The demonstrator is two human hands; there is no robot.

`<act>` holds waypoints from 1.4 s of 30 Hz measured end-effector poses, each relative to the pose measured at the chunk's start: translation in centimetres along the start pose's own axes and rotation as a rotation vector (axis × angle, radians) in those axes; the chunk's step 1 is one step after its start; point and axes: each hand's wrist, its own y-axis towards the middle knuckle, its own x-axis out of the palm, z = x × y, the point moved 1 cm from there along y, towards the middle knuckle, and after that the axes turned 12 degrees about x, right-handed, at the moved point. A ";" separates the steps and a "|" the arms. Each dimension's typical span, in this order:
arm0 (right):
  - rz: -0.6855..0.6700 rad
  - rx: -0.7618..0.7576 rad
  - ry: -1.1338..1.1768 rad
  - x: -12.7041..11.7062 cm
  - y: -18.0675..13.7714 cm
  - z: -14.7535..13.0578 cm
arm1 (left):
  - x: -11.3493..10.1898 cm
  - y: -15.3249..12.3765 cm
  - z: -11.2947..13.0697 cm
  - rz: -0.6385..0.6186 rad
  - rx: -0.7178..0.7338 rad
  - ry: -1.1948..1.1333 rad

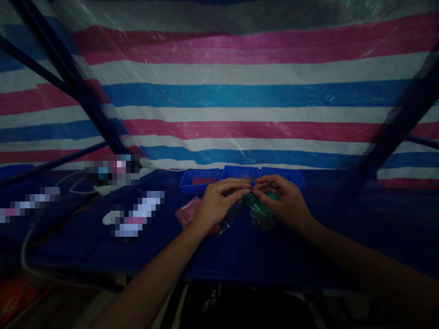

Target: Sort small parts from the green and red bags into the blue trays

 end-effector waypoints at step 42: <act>-0.010 -0.381 -0.620 -0.9 3.2 2.5 | -2.3 -0.6 -1.7 -0.350 0.060 0.727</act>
